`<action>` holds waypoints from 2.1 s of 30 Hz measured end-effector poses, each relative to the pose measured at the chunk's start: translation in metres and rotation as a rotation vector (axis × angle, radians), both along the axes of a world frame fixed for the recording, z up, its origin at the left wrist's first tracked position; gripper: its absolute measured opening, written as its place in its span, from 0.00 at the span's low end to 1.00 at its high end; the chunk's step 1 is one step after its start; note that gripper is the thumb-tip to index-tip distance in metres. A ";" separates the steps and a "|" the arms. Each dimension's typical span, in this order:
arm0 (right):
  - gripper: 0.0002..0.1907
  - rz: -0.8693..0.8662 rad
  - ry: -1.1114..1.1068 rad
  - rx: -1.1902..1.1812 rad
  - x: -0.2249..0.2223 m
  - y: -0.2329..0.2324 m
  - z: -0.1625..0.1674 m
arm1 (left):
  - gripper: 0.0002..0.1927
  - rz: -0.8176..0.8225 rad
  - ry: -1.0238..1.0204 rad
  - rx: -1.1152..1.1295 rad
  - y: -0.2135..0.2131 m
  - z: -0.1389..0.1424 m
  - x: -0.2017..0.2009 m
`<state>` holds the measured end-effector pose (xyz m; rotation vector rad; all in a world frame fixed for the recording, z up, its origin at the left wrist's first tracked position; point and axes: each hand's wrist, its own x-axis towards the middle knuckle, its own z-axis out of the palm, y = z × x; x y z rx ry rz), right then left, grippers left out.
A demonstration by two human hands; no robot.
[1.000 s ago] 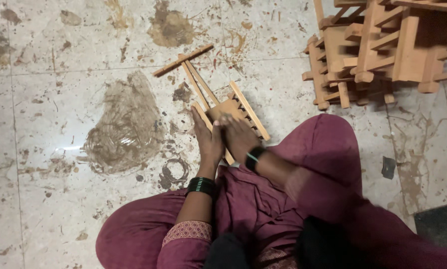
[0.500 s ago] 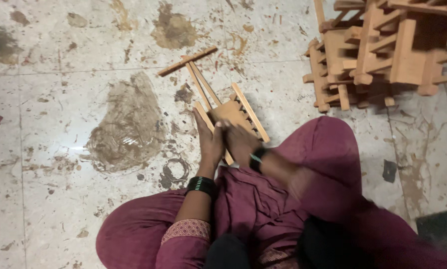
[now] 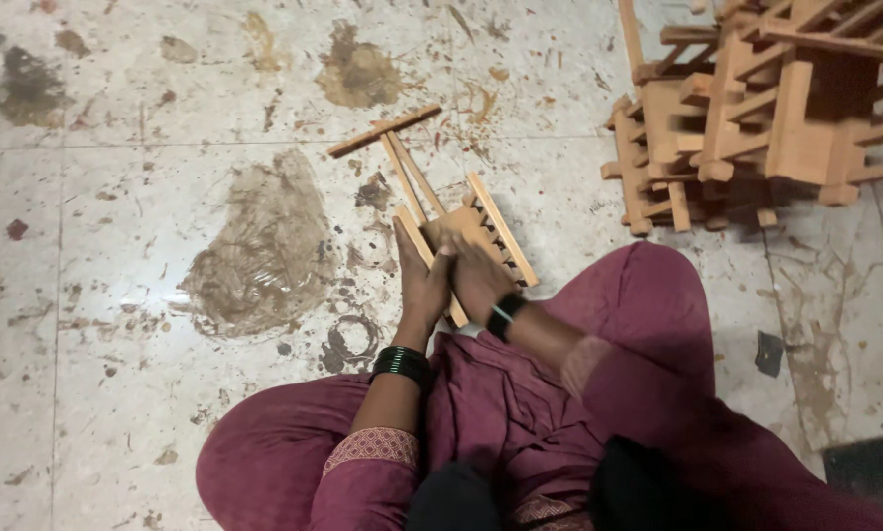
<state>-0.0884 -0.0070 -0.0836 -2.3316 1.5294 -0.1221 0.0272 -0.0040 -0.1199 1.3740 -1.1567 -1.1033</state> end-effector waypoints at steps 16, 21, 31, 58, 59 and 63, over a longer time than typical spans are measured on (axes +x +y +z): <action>0.04 0.401 0.060 -0.108 0.000 0.095 0.008 | 0.46 -0.142 -0.286 0.305 -0.018 0.020 0.042; 0.07 0.321 -0.481 -0.173 -0.024 0.088 0.054 | 0.29 -0.303 -0.599 0.360 -0.014 0.041 0.058; 0.12 -0.399 -0.320 -0.105 -0.110 -0.065 -0.009 | 0.20 -0.217 -0.751 0.258 -0.001 0.057 0.043; 0.39 0.461 0.324 -0.159 -0.066 -0.035 -0.011 | 0.13 -0.063 -0.625 0.053 0.025 0.055 0.051; 0.43 0.490 0.316 -0.142 -0.067 -0.032 -0.011 | 0.14 -0.059 -0.631 0.041 0.027 0.058 0.050; 0.36 0.297 0.351 -0.012 -0.071 -0.029 -0.010 | 0.12 -0.064 -0.614 0.104 0.033 0.061 0.050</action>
